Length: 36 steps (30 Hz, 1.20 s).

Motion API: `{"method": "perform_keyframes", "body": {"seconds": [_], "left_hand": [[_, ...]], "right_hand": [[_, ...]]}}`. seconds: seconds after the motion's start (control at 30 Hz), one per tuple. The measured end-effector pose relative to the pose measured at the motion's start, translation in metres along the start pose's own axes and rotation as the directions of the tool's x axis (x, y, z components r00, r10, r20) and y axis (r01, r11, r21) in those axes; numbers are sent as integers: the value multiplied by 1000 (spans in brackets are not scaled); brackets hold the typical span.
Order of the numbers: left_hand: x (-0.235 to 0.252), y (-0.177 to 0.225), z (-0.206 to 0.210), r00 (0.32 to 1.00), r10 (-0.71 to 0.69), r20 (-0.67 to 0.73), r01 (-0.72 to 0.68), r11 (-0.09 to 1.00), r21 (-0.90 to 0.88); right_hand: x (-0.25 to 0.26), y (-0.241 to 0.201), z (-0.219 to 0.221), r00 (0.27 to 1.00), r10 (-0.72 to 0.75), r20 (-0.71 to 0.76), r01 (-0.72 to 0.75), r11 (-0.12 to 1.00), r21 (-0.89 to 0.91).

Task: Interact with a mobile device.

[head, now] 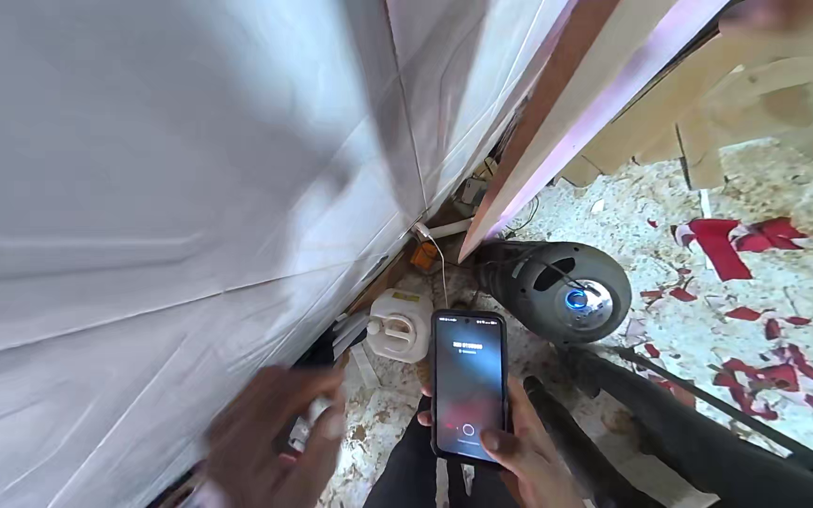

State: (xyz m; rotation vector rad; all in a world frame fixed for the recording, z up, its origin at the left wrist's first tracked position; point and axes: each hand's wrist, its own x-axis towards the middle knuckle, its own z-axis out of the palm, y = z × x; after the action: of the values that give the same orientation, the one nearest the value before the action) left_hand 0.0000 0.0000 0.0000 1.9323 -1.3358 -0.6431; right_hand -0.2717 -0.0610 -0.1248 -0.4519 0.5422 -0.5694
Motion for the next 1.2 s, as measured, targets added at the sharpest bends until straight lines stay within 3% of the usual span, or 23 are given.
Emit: {"method": "perform_keyframes", "body": {"seconds": [0.13,0.27,0.37,0.47,0.67,0.8,1.03,1.2], "left_hand": [[1,-22,85,950,-270,157,306,903,-302],[4,-24,114,889,-346,302,455,745,-487],[5,-22,117,897,-335,287,441,707,-553],[7,-23,117,913,-313,262,407,738,-538],[13,-28,115,928,-349,130,365,787,-496],[15,-30,120,930,-355,91,351,792,-500],[15,-27,124,937,-343,62,322,783,-532],[20,-25,123,935,-349,56,331,811,-483]], "right_hand": [[-2,-4,0,997,71,43,-72,997,16],[0,-4,10,988,117,-101,-134,975,-176],[3,1,19,954,127,-272,-203,940,-273],[5,1,22,919,137,-371,-260,916,-306],[2,1,20,956,131,-263,-231,889,-396],[-4,-2,16,974,124,-188,-179,933,-311],[-2,-3,22,941,95,-325,-234,876,-422],[-2,-5,16,961,82,-263,-201,863,-463]]}}
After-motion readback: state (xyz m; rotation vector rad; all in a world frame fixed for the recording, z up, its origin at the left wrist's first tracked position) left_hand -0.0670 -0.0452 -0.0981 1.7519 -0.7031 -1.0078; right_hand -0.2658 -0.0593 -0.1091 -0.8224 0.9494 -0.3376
